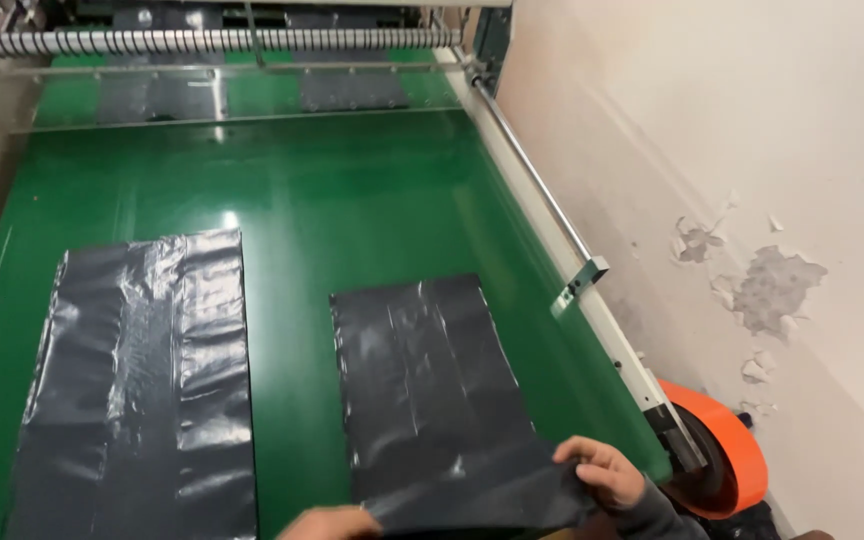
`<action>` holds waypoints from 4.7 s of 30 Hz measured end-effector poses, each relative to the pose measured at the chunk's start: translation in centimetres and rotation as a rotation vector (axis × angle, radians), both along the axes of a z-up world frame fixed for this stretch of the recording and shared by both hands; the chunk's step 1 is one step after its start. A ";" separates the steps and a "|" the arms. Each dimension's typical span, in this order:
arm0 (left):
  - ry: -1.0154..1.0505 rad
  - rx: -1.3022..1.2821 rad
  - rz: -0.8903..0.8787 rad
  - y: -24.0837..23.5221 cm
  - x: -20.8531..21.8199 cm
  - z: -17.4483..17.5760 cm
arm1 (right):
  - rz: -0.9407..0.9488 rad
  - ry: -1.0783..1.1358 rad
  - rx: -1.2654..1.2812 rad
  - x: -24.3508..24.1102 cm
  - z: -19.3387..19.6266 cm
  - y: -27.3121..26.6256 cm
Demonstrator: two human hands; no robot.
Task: Folding plastic bags as they come off a production machine and placing them into a collection crate.
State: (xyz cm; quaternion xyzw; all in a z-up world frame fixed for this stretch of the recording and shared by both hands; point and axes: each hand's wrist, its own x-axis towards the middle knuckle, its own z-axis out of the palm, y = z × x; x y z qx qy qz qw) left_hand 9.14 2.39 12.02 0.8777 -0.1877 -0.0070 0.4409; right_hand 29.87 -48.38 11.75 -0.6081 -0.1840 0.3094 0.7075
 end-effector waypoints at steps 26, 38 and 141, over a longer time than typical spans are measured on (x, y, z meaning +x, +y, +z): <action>-0.316 0.264 0.932 -0.8 23.2 2.1 | 0.188 -0.706 -1.248 29.8 -1.5 27.6; 0.884 -1.745 0.633 -1.6 16.5 -4.3 | -0.284 -1.379 -0.428 7.8 8.1 19.4; 0.082 -0.573 0.805 32.6 4.2 0.1 | 0.030 -0.231 -0.049 9.9 -2.1 46.7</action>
